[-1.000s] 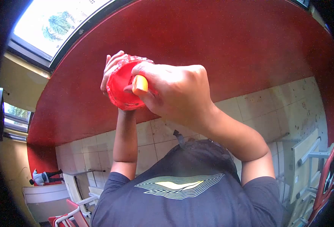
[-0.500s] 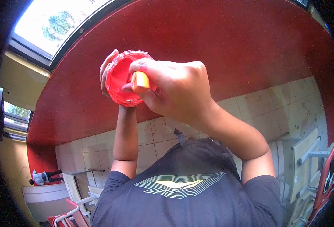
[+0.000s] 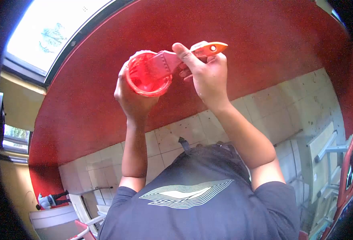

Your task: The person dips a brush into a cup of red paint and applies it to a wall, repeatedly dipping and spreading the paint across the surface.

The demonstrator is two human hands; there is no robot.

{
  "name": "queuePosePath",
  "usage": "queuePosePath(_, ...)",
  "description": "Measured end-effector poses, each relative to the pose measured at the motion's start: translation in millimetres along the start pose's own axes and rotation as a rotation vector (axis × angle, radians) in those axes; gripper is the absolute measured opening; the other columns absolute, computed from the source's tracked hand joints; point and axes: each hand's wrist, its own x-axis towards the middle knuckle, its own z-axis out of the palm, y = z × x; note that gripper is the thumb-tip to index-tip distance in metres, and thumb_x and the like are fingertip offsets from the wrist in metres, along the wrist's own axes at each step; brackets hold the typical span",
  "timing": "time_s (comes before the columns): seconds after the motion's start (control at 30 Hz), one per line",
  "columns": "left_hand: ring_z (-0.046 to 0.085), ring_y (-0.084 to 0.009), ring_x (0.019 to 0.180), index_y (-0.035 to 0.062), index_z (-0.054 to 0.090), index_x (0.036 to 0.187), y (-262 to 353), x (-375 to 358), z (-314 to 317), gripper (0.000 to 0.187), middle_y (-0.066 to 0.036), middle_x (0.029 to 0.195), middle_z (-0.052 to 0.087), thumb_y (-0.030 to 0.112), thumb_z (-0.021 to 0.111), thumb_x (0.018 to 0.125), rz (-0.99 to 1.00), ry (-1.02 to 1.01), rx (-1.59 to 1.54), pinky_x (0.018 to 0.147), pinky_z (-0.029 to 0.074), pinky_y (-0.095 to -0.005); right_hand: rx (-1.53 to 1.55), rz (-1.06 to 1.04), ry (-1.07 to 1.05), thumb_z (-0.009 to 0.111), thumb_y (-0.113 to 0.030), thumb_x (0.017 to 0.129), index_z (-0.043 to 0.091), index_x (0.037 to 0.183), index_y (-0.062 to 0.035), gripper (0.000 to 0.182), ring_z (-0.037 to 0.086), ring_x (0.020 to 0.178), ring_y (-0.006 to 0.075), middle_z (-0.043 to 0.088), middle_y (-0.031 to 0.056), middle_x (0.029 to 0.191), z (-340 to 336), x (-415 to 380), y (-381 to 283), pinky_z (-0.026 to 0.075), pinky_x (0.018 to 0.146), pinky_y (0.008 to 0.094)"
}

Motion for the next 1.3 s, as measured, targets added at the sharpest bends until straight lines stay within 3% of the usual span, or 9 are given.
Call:
queuePosePath(0.13, 0.07, -0.033, 0.098, 0.0069, 0.058, 0.118, 4, -16, 21, 0.071, -0.013, 0.112, 0.07, 0.024, 0.093, 0.059, -0.051, -0.094, -0.13, 0.084, 0.057, -0.041, 0.121, 0.186, -0.04, 0.07, -0.029, 0.093, 0.061, 0.078, -0.0121, 0.024, 0.063, 0.061, 0.0084, 0.066, 0.0003, 0.071, -31, 1, 27, 0.048, 0.047, 0.0252)
queuePosePath(0.17, 0.07, -0.0322, 0.098, 0.0067, 0.058, 0.119, 2, -25, 28, 0.073, -0.013, 0.111, 0.07, 0.024, 0.094, 0.058, -0.059, -0.121, -0.14, 0.084, 0.057, -0.0409, 0.106, 0.289, -0.063, 0.065, -0.031, 0.095, 0.06, 0.081, -0.0149, 0.022, 0.063, 0.07, 0.0073, 0.066, -0.0005, 0.08, -43, -3, 30, 0.049, 0.05, 0.0266)
queuePosePath(0.27, 0.07, -0.0312, 0.098, 0.0064, 0.058, 0.121, 12, -63, 48, 0.074, -0.014, 0.11, 0.07, 0.024, 0.094, 0.059, -0.176, -0.213, -0.34, 0.084, 0.057, -0.0404, 0.171, 0.457, -0.076, 0.065, -0.03, 0.095, 0.063, 0.094, -0.0139, 0.016, 0.064, 0.087, 0.0102, 0.066, 0.0006, 0.098, -85, -17, 52, 0.054, 0.059, 0.031)
queuePosePath(0.4, 0.067, -0.0284, 0.107, 0.0036, 0.053, 0.128, 32, -140, 66, 0.086, -0.016, 0.117, 0.067, 0.025, 0.096, 0.057, -0.348, -0.463, -0.313, 0.094, 0.055, -0.0405, 0.084, 0.594, -0.106, 0.065, -0.03, 0.095, 0.064, 0.103, -0.0114, 0.021, 0.066, 0.091, 0.016, 0.066, 0.0029, 0.101, -156, -58, 87, 0.057, 0.062, 0.0346)
queuePosePath(0.47, 0.067, -0.0303, 0.108, 0.0042, 0.052, 0.129, 45, -158, 73, 0.088, -0.017, 0.118, 0.066, 0.029, 0.096, 0.057, -0.335, -0.515, -0.32, 0.094, 0.055, -0.0416, 0.315, 0.742, -0.077, 0.068, -0.027, 0.093, 0.064, 0.109, -0.01, 0.024, 0.067, 0.095, 0.0204, 0.067, 0.0055, 0.104, -190, -83, 106, 0.059, 0.065, 0.0389)
queuePosePath(0.67, 0.068, -0.0331, 0.102, 0.0052, 0.053, 0.124, 64, -165, 95, 0.085, -0.015, 0.113, 0.068, 0.034, 0.096, 0.056, -0.357, -0.541, -0.387, 0.088, 0.055, -0.0432, 0.526, 0.754, 0.072, 0.069, -0.007, 0.09, 0.062, 0.109, -0.0082, 0.021, 0.071, 0.092, 0.0229, 0.069, 0.0077, 0.103, -208, -98, 114, 0.064, 0.065, 0.0429)
queuePosePath(0.9, 0.066, -0.0304, 0.104, 0.0048, 0.058, 0.121, 79, -151, 119, 0.08, -0.014, 0.114, 0.066, 0.032, 0.096, 0.057, -0.468, -0.602, -0.382, 0.091, 0.053, -0.0408, 0.472, 0.629, -0.059, 0.073, -0.011, 0.088, 0.064, 0.108, -0.0046, 0.022, 0.067, 0.096, 0.0231, 0.068, 0.0078, 0.102, -234, -80, 117, 0.061, 0.068, 0.0419)
queuePosePath(1.2, 0.062, -0.0319, 0.109, 0.0048, 0.063, 0.118, 95, -132, 135, 0.071, -0.012, 0.117, 0.066, 0.027, 0.094, 0.057, -0.574, -0.556, -0.331, 0.096, 0.05, -0.0423, 0.745, 0.703, -0.069, 0.068, -0.019, 0.092, 0.058, 0.128, -0.0088, 0.038, 0.064, 0.108, 0.0212, 0.066, 0.008, 0.12, -231, -53, 112, 0.053, 0.092, 0.0434)
queuePosePath(1.3, 0.063, -0.0328, 0.106, 0.005, 0.063, 0.117, 92, -132, 135, 0.069, -0.012, 0.114, 0.066, 0.026, 0.093, 0.058, -0.488, -0.575, -0.246, 0.095, 0.05, -0.0425, 0.742, 0.756, -0.082, 0.064, -0.02, 0.093, 0.058, 0.129, -0.0085, 0.039, 0.064, 0.11, 0.0216, 0.065, 0.0084, 0.123, -234, -54, 127, 0.05, 0.097, 0.0437)
